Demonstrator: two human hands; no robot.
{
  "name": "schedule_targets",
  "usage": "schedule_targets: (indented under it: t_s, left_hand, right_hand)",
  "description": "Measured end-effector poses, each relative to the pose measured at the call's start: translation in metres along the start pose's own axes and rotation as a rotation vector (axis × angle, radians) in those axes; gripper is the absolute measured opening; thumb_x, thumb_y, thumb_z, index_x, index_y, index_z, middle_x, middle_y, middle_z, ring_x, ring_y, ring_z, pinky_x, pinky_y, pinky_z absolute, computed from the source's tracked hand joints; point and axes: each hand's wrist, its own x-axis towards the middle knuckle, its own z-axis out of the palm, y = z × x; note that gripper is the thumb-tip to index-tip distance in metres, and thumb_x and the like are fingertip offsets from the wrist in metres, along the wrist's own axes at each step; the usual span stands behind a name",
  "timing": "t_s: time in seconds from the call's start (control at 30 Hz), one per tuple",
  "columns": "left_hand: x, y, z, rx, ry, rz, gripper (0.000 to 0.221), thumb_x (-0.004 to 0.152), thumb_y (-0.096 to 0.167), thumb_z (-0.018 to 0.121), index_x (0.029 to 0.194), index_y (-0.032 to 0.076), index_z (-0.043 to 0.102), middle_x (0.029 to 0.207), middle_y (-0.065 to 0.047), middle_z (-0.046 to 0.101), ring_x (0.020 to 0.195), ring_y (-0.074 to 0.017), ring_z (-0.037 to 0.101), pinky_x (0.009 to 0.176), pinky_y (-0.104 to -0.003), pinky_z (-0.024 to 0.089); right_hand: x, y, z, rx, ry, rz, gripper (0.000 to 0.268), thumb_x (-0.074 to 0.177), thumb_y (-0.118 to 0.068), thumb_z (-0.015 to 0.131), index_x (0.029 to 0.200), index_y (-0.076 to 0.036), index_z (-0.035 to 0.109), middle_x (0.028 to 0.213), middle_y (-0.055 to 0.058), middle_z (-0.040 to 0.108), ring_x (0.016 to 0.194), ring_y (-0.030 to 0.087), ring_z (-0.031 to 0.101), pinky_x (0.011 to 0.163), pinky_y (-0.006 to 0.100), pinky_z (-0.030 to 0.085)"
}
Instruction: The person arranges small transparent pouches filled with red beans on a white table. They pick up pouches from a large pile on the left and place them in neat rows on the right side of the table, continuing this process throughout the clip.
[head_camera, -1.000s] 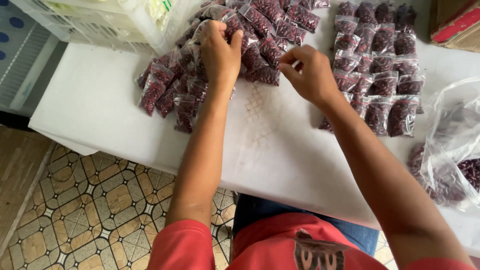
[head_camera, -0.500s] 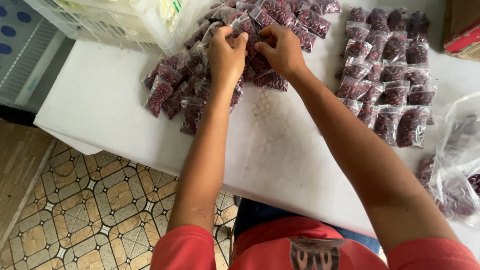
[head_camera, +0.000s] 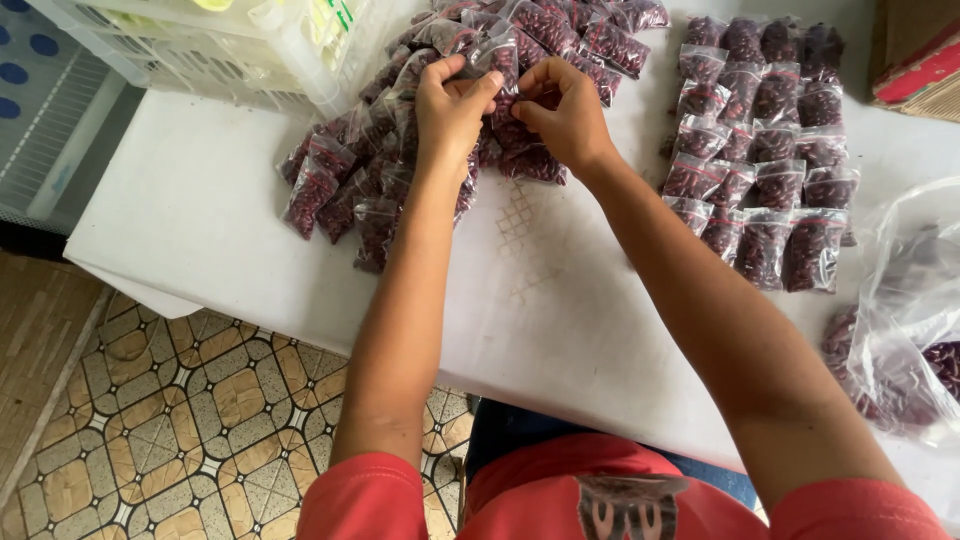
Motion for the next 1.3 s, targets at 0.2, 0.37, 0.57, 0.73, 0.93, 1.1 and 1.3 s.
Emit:
schedule_targets:
  t_s: [0.2,0.37,0.57,0.73,0.93,1.1,1.3]
  left_hand:
    - [0.0,-0.008,0.001,0.066,-0.164,0.252,0.015,0.084,0.018,0.082,0.093,0.011,0.073,0.075,0.005,0.058,0.071,-0.0071,0.05,0.062,-0.022,0.044]
    - [-0.019,0.002,0.011,-0.073,-0.338,0.349,0.023,0.084,0.014,0.081,0.105,0.007,0.073,0.09,-0.003,0.071,0.08,-0.0102,0.062,0.069,-0.023,0.058]
    - [-0.04,-0.001,0.032,-0.067,-0.515,0.48,0.025,0.086,0.018,0.082,0.107,0.009,0.07,0.091,-0.002,0.072,0.079,-0.0086,0.065,0.068,-0.022,0.059]
    - [-0.06,0.0,0.045,-0.009,-0.587,0.463,0.027,0.09,0.031,0.078,0.104,0.01,0.069,0.089,0.002,0.07,0.075,-0.0064,0.059,0.065,-0.021,0.05]
    - [-0.068,-0.015,0.06,-0.011,-0.638,0.501,0.019,0.091,0.029,0.077,0.095,0.011,0.07,0.084,0.003,0.067,0.074,-0.0059,0.057,0.065,-0.022,0.048]
    - [-0.057,-0.041,0.072,-0.037,-0.553,0.52,0.013,0.093,0.019,0.081,0.095,0.008,0.077,0.072,-0.006,0.074,0.064,-0.0088,0.071,0.054,-0.021,0.059]
    - [-0.046,-0.018,0.106,0.069,-0.542,0.416,0.028,0.09,0.039,0.07,0.093,0.011,0.073,0.084,-0.002,0.073,0.073,-0.0138,0.073,0.053,-0.023,0.056]
  right_hand:
    - [-0.013,-0.003,-0.008,-0.007,0.011,-0.099,0.03,0.09,0.011,0.069,0.102,-0.013,0.056,0.092,0.003,0.059,0.085,0.012,0.058,0.075,0.024,0.053]
    - [-0.035,-0.028,-0.029,0.064,-0.015,-0.061,0.028,0.096,-0.003,0.067,0.121,-0.008,0.054,0.092,0.001,0.057,0.082,0.009,0.056,0.069,0.023,0.054]
    - [-0.067,-0.04,-0.059,-0.057,-0.024,-0.068,0.012,0.102,-0.006,0.069,0.112,-0.007,0.061,0.099,0.004,0.065,0.085,0.011,0.062,0.069,0.025,0.056]
    - [-0.094,-0.045,-0.082,-0.103,0.015,-0.009,0.008,0.104,-0.011,0.07,0.104,-0.008,0.062,0.093,0.002,0.063,0.083,0.01,0.059,0.068,0.025,0.055]
    - [-0.113,-0.043,-0.095,-0.112,0.03,0.03,0.02,0.103,-0.015,0.07,0.119,-0.006,0.063,0.094,0.004,0.065,0.082,0.011,0.061,0.067,0.025,0.056]
    - [-0.116,-0.039,-0.104,-0.133,0.111,0.05,0.019,0.102,-0.016,0.076,0.106,0.0,0.068,0.088,0.013,0.068,0.07,0.018,0.07,0.058,0.031,0.062]
    - [-0.095,-0.056,-0.135,-0.254,0.109,0.11,0.004,0.106,-0.006,0.067,0.103,-0.003,0.066,0.085,0.008,0.068,0.065,0.013,0.062,0.057,0.023,0.053]
